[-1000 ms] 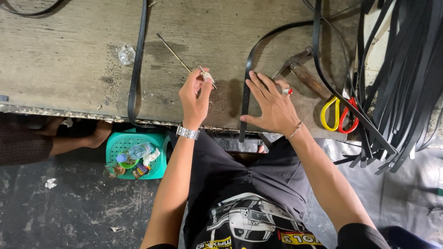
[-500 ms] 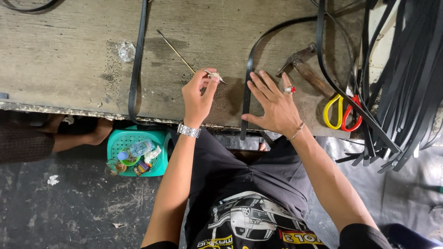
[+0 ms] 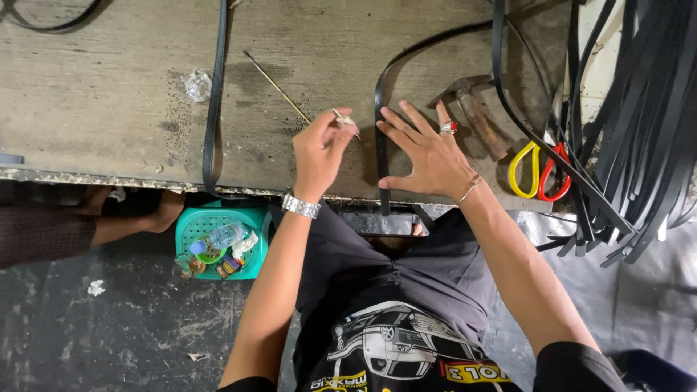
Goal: Hammering metal rivets into a leather strap on a workbench to secure them.
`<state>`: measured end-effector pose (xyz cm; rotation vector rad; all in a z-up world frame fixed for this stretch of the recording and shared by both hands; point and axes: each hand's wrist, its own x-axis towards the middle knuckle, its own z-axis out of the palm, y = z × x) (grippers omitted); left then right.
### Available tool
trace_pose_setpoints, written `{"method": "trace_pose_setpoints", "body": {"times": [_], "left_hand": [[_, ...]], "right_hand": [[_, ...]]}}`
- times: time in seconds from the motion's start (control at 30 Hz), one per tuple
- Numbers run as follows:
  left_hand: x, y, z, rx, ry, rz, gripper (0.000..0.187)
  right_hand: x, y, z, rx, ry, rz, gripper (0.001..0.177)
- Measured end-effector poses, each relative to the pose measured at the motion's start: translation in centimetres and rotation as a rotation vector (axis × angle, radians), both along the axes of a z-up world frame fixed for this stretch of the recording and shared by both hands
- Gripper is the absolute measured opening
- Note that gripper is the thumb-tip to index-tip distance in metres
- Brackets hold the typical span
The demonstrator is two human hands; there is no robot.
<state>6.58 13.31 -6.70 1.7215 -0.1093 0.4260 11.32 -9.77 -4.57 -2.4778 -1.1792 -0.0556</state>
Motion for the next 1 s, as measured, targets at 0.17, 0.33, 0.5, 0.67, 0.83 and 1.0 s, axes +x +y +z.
{"method": "trace_pose_setpoints", "body": {"times": [0.17,0.33,0.5,0.67,0.83,1.0], "left_hand": [[0.2,-2.4,0.6,-0.016,0.024,-0.025,0.027],[0.9,-2.9,-0.2,0.034,0.051,0.019,0.031],[0.5,-3.1,0.8,-0.039,0.117,-0.053,0.027],[0.7,-2.9,0.6,-0.024,0.07,-0.071,0.026],[1.1,-2.9,0.5,-0.088,0.046,-0.098,0.025],[1.2,-3.2,0.3,-0.033,0.038,-0.084,0.021]], "right_hand": [[1.2,-0.3,-0.4,-0.067,0.067,0.026,0.102],[1.1,-0.3,-0.3,-0.084,0.07,0.022,0.103],[1.0,-0.2,-0.3,-0.048,0.013,0.031,0.105],[1.0,-0.1,-0.6,0.011,-0.024,0.03,0.103],[1.1,-0.1,-0.7,0.065,-0.071,0.04,0.102],[1.0,0.0,-0.2,0.077,-0.07,0.043,0.098]]}}
